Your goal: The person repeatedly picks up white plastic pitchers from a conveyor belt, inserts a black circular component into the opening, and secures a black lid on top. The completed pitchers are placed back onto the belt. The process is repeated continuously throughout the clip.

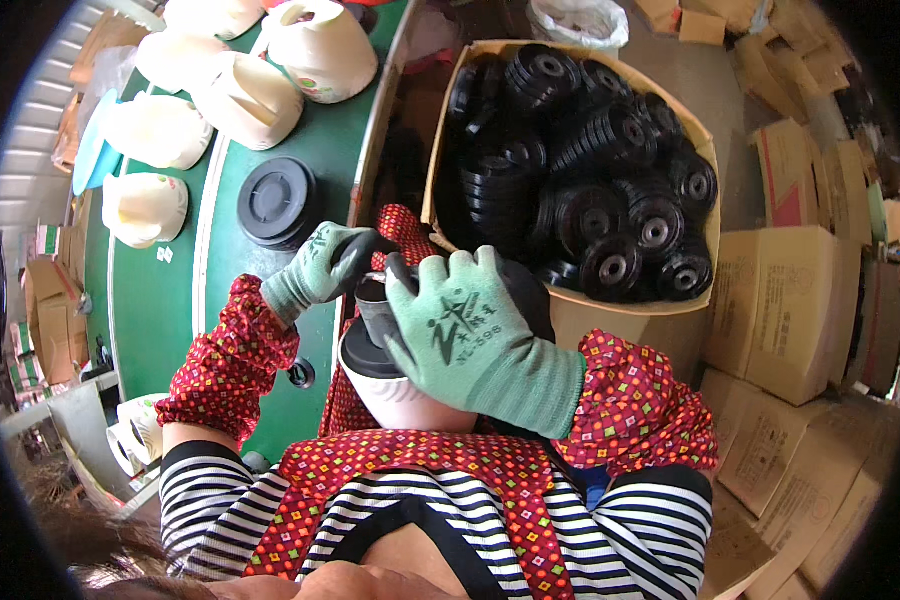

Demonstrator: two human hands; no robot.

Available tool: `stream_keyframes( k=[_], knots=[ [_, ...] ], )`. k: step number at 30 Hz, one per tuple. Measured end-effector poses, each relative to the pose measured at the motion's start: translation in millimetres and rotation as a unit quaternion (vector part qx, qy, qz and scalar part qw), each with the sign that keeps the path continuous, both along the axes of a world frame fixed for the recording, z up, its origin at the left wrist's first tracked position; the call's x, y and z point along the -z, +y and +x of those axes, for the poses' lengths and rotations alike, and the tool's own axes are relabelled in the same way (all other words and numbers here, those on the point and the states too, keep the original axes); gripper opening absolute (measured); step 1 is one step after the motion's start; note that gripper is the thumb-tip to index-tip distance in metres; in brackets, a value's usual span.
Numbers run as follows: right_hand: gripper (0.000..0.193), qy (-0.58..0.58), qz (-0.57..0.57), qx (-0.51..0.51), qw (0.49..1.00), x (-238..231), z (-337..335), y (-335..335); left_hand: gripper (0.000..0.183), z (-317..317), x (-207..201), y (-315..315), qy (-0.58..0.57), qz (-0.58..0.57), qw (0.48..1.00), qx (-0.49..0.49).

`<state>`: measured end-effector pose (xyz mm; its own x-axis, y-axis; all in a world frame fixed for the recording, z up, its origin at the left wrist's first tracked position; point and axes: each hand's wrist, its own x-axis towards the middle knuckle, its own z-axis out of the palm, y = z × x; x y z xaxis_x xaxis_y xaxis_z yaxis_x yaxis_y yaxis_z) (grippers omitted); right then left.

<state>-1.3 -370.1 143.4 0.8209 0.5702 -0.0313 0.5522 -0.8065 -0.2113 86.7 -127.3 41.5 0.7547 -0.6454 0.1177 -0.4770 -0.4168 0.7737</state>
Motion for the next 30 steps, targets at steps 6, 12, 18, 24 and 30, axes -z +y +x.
stream_keyframes(
  k=[6,12,18,24,30],
  knots=[
    [0.079,-0.045,0.183,-0.044,0.981,9,-16,-12,0.022,-35,-21,58,0.028,0.025,0.993,-0.109],
    [0.053,0.011,0.388,0.01,0.921,65,-42,-18,0.013,-125,36,172,0.007,0.169,0.928,-0.332],
    [0.032,0.075,0.548,0.144,0.821,64,-33,-1,0.044,-177,70,199,0.003,0.22,0.872,-0.438],
    [0.057,0.439,0.746,0.212,0.452,65,-4,49,0.094,-218,-46,140,0.043,-0.141,0.977,-0.153],
    [0.045,0.479,0.681,0.163,0.53,82,-14,138,0.044,-268,-48,175,0.242,-0.311,0.835,-0.384]
  ],
)
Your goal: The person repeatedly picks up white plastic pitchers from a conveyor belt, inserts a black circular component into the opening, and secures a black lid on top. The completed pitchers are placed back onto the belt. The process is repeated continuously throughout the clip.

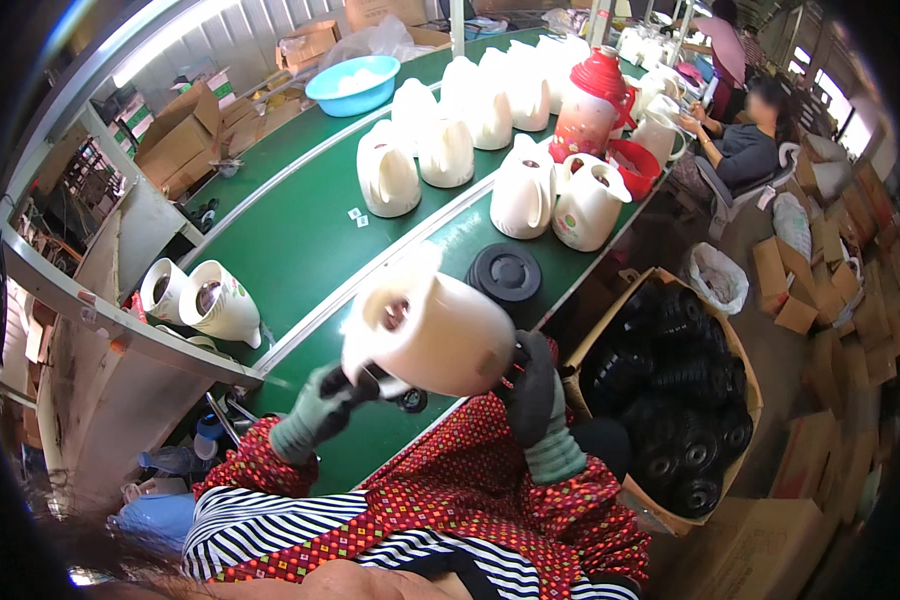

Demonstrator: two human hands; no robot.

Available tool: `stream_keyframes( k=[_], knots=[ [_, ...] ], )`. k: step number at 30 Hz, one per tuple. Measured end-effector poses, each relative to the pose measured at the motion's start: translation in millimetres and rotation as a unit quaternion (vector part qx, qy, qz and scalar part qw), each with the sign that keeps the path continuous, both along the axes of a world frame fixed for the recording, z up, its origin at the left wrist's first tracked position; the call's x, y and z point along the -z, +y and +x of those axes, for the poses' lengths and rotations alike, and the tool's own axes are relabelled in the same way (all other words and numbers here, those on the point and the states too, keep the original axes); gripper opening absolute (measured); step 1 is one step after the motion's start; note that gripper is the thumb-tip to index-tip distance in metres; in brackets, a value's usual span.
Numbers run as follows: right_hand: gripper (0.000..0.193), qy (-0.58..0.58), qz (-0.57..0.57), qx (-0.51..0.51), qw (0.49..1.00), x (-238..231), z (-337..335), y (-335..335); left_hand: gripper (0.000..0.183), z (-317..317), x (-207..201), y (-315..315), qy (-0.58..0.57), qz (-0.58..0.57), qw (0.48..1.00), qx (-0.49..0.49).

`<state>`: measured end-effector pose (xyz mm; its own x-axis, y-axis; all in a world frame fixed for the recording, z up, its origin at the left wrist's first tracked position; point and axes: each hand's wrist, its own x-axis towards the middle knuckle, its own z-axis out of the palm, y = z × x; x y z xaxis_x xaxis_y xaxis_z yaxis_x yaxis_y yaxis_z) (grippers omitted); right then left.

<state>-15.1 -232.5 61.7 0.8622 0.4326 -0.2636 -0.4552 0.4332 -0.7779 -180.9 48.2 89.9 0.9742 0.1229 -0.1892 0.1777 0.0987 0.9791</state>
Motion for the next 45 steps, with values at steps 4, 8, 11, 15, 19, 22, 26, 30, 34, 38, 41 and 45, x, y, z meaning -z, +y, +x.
stream_keyframes(
  k=[4,8,11,15,19,22,26,30,34,38,41,45],
  knots=[
    [0.044,-0.04,-0.068,0.005,0.997,17,-13,9,0.038,40,5,64,-0.048,-0.029,0.983,-0.174],
    [0.044,-0.002,-0.075,-0.005,0.997,24,-29,-10,0.033,128,56,151,-0.08,0.039,0.951,-0.297],
    [0.044,0.025,-0.065,-0.007,0.998,31,-34,-12,0.036,183,105,230,-0.051,0.082,0.937,-0.336],
    [0.047,0.024,-0.085,-0.02,0.996,30,-38,-17,0.048,207,114,259,0.023,0.164,0.917,-0.364],
    [0.045,-0.015,-0.111,-0.038,0.993,37,-39,-31,0.087,182,97,231,0.05,0.461,0.804,-0.372],
    [0.047,0.008,-0.103,-0.03,0.994,45,-43,-42,0.117,124,53,196,0.082,0.544,0.748,-0.371],
    [0.046,0.003,-0.107,-0.064,0.992,44,-46,-34,0.106,21,58,240,0.105,0.671,0.558,-0.476],
    [0.045,0.005,-0.103,-0.087,0.991,24,-51,-17,0.073,-13,50,266,0.298,0.604,0.594,-0.44],
    [0.042,-0.046,-0.096,-0.113,0.988,12,-50,-13,0.052,-25,51,257,0.175,0.631,0.631,-0.417],
    [0.042,-0.141,-0.165,-0.15,0.965,-27,-35,-10,0.03,-13,-19,156,0.018,0.654,0.707,-0.268],
    [0.066,-0.125,-0.122,-0.176,0.969,-55,-19,9,0.029,-4,-69,86,-0.154,0.631,0.745,-0.153],
    [0.091,-0.107,-0.172,-0.194,0.96,-101,1,25,0.033,12,-108,21,-0.236,0.632,0.737,0.038]
  ],
)
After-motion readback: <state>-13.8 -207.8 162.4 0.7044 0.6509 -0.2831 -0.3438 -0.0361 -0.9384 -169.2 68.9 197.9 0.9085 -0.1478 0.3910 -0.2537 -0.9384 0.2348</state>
